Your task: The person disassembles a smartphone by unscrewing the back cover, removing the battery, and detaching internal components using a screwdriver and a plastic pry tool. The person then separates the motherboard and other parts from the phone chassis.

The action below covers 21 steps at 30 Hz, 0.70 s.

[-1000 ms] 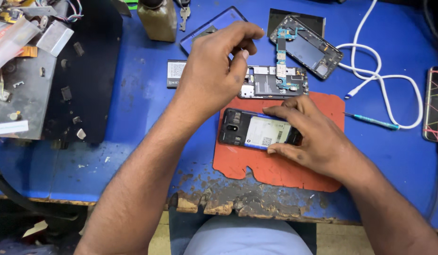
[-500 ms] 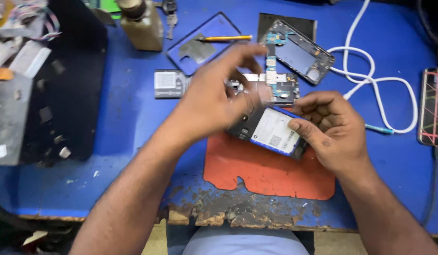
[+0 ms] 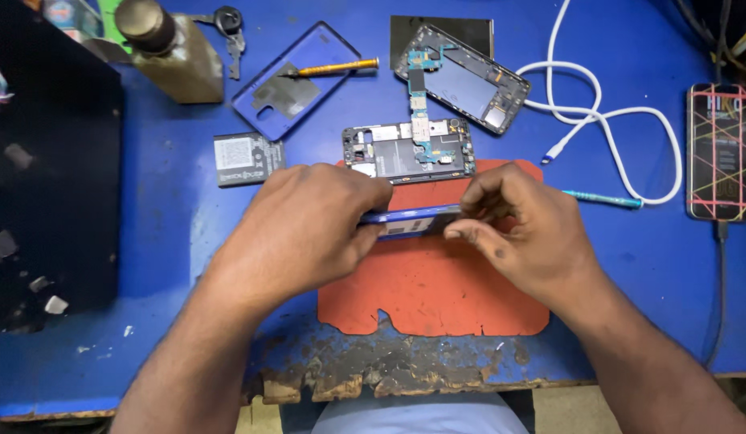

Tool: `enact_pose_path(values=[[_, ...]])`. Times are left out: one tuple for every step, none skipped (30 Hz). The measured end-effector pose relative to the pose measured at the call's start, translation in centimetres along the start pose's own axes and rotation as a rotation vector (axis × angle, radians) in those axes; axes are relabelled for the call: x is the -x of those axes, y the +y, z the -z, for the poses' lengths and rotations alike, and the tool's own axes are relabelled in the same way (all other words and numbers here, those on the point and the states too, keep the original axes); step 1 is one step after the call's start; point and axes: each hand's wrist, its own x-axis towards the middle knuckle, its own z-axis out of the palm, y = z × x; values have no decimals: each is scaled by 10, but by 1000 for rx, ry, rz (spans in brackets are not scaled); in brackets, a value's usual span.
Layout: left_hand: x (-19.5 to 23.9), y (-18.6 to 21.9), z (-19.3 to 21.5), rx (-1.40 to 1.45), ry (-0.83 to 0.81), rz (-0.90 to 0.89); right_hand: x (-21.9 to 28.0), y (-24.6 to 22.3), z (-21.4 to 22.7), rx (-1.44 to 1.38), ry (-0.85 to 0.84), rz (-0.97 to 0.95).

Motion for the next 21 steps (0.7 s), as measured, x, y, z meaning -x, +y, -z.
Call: enact_pose_path(values=[[0, 0, -2, -13, -24, -6, 1, 0, -1, -10, 10, 17], [1, 0, -4, -25, -47, -13, 2, 0, -2, -21, 19, 34], [2, -1, -5, -42, -66, -14, 3, 0, -4, -33, 25, 58], [3, -2, -7, -48, -74, -14, 3, -1, -6, -33, 44, 104], [2, -1, -10, -54, -82, -18, 5, -1, -6, -33, 66, 150], [1, -1, -12, -60, -90, -22, 6, -1, -7, -32, 88, 196], [1, -2, -13, -55, -71, -37, 7, -1, -8, -7, 106, 236], [1, -1, -15, -49, -50, -51, 7, -1, -9, 18, 124, 277], [1, -1, -16, -45, -32, -67, 8, 0, -10, 42, 145, 317], [1, -2, -16, -45, -43, -56, 8, 0, -12, 40, 156, 321], [1, -2, -17, -43, -56, -44, 9, 0, -13, 37, 165, 323], [1, -2, -18, -42, -68, -31, 10, 1, -14, 34, 174, 326], [1, -3, -18, -38, -62, -34, 10, 1, -15, 42, 181, 332], [1, -3, -19, -35, -57, -36, 10, 0, -16, 50, 187, 338], [1, -3, -19, -31, -51, -38, 11, 0, -16, 58, 194, 344], [1, -3, -19, -34, -47, -44, 11, 0, -16, 111, 208, 380], [1, -3, -20, -38, -43, -52, 11, -1, -15, 165, 224, 417], [1, -3, -20, -42, -38, -60, 10, -2, -14, 218, 240, 453], [1, -2, -21, -33, -23, -68, 10, -3, -15, 248, 250, 483], [1, -2, -22, -24, -8, -76, 11, -3, -15, 277, 261, 513], [1, -1, -22, -13, 6, -84, 11, -4, -16, 307, 270, 540]])
